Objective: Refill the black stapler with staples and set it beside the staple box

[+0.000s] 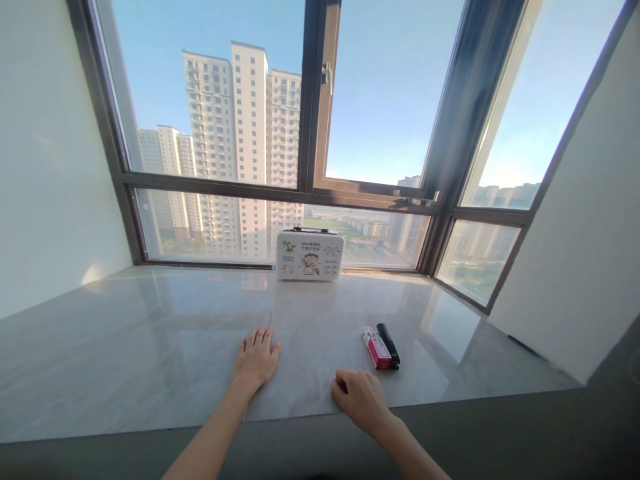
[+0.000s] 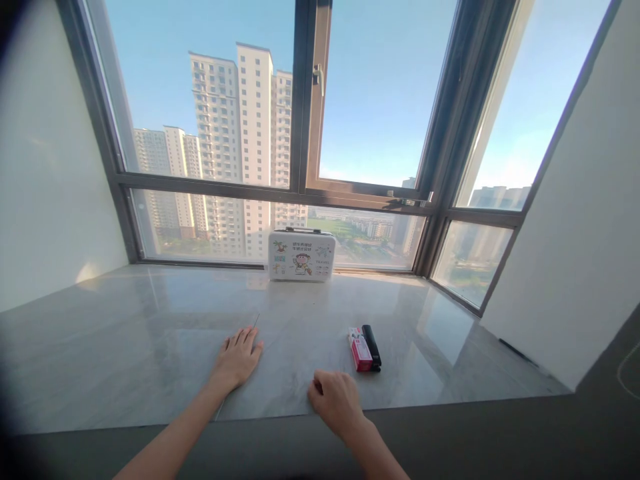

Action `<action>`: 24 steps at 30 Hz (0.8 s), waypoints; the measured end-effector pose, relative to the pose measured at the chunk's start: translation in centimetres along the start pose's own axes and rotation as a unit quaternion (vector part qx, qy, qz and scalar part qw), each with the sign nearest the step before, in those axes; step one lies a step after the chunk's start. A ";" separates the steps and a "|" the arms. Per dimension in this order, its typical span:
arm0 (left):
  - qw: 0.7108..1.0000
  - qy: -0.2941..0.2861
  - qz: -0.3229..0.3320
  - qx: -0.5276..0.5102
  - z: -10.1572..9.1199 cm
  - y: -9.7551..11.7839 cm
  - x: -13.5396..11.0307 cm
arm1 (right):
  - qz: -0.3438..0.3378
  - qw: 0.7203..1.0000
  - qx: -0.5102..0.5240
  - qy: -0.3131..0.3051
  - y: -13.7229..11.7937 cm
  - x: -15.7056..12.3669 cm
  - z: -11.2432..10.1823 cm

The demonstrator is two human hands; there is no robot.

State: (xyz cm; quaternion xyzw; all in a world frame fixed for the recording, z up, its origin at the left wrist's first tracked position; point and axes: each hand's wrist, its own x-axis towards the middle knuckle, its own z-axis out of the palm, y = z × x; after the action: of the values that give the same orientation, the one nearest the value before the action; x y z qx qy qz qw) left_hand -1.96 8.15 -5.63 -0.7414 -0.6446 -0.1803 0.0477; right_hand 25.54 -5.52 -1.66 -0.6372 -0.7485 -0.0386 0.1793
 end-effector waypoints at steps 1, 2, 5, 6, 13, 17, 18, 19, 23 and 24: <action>1.000 -0.003 -0.001 -0.001 0.1 -0.1 0.1 | 0.011 1.000 0.001 0.007 -0.5 0.5 0.3; 1.000 -0.005 -0.001 -0.004 0.2 -0.2 0.2 | 0.024 1.000 0.000 0.012 -0.9 1.0 0.7; 1.000 -0.002 -0.003 -0.009 0.2 -0.3 0.5 | 0.060 0.998 -0.007 0.021 -1.8 2.3 1.4; 1.000 -0.002 -0.004 -0.008 0.2 -0.3 0.5 | 0.068 0.997 -0.008 0.019 -2.0 2.6 1.5; 1.000 0.002 -0.010 0.003 0.4 -0.3 0.4 | 0.138 0.990 -0.015 -0.018 -3.9 4.3 0.6; 1.000 0.007 -0.008 -0.001 0.5 -0.4 0.4 | 0.152 0.988 -0.016 -0.024 -4.8 5.0 -0.2; 1.000 0.007 -0.008 -0.001 0.5 -0.4 0.5 | 0.152 0.988 -0.017 -0.025 -4.9 5.1 -0.3; 1.000 0.007 -0.009 -0.002 0.5 -0.4 0.5 | 0.152 0.988 -0.017 -0.026 -5.0 5.2 -0.3; 1.000 0.010 -0.008 -0.004 0.5 -0.5 0.5 | 0.146 0.989 -0.015 -0.027 -5.0 5.7 -0.3; 1.000 0.009 -0.009 -0.005 0.5 -0.5 0.5 | 0.144 0.989 -0.014 -0.027 -5.0 5.8 -0.3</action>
State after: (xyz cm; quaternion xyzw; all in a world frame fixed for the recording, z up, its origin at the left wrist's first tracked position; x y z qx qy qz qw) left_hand -2.28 8.87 -6.01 -0.7344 -0.6497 -0.1903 0.0484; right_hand 20.03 -1.08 1.29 -0.7415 -0.6531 -0.0063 0.1537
